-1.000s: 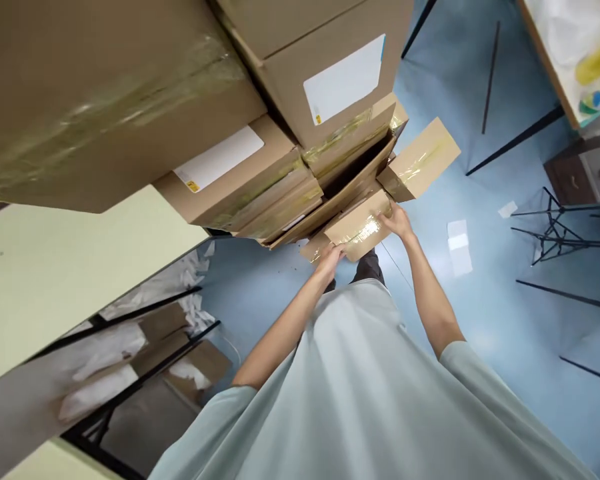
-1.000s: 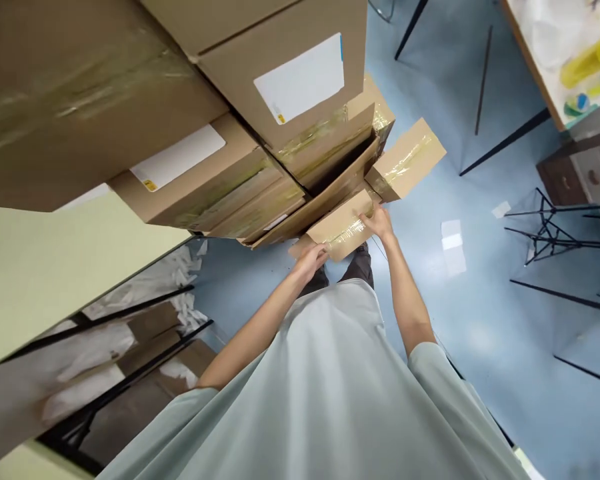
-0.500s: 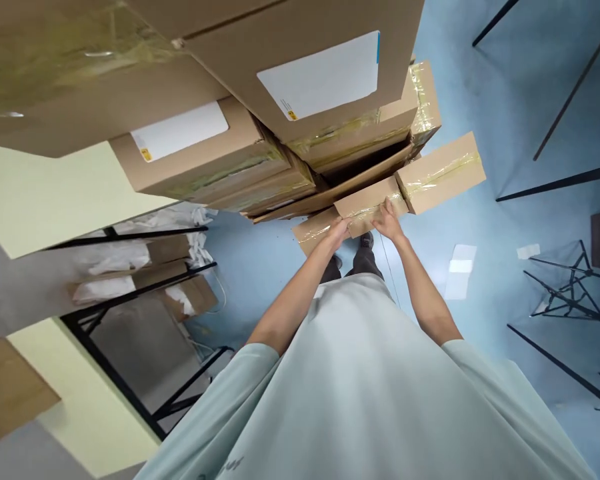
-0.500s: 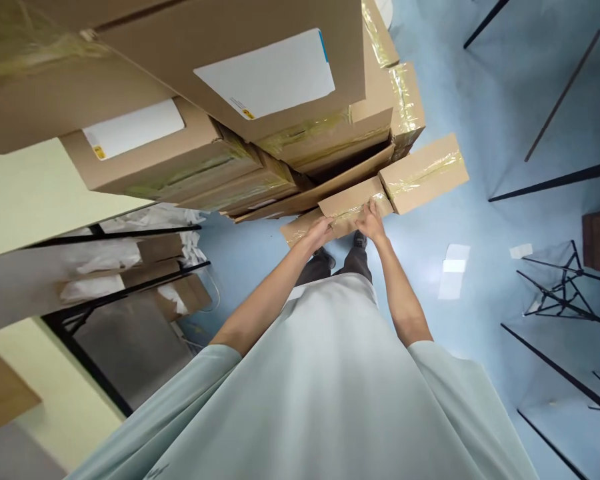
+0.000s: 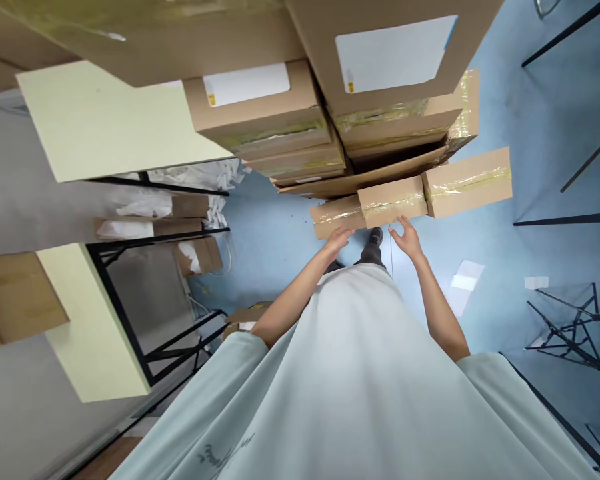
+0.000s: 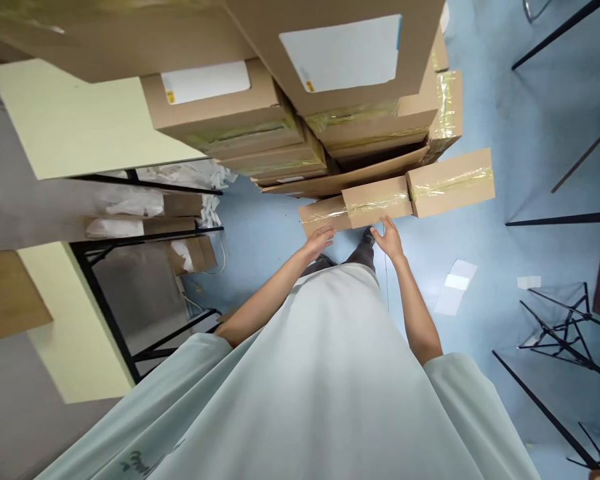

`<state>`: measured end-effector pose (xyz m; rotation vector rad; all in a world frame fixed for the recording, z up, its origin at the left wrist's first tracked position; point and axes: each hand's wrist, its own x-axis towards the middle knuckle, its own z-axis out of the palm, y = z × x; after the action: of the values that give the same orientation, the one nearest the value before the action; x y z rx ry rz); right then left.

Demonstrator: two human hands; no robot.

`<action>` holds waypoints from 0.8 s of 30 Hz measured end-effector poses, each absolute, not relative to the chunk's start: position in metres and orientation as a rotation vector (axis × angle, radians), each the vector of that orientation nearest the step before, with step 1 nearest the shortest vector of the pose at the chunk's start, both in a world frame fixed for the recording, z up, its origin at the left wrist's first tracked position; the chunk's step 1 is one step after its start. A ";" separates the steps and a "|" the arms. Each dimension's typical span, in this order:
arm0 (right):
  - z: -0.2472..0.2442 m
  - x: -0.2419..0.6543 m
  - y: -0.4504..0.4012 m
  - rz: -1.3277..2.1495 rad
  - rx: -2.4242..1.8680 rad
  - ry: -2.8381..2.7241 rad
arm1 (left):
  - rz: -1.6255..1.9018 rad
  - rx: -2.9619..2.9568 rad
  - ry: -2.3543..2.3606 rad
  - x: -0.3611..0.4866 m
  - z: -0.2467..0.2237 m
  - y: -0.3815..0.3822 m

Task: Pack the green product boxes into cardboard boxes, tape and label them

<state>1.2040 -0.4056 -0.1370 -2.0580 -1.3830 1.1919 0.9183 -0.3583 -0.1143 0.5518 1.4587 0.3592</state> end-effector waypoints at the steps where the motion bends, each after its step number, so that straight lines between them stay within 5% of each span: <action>1: -0.136 1.199 -0.409 1.201 -2.060 -1.387 | 0.360 0.530 1.459 0.910 -0.112 -0.365; 11: -0.108 1.091 -0.404 1.447 -1.998 -1.526 | 0.560 0.324 1.394 0.795 -0.086 -0.427; 24: -0.015 0.772 -0.408 1.621 -1.416 -1.827 | 1.344 0.158 1.352 0.528 0.009 -0.507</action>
<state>0.7719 -0.4082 -0.0149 -1.4160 -1.8269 1.6212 0.5281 -0.5070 0.0086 0.1580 1.3520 1.3443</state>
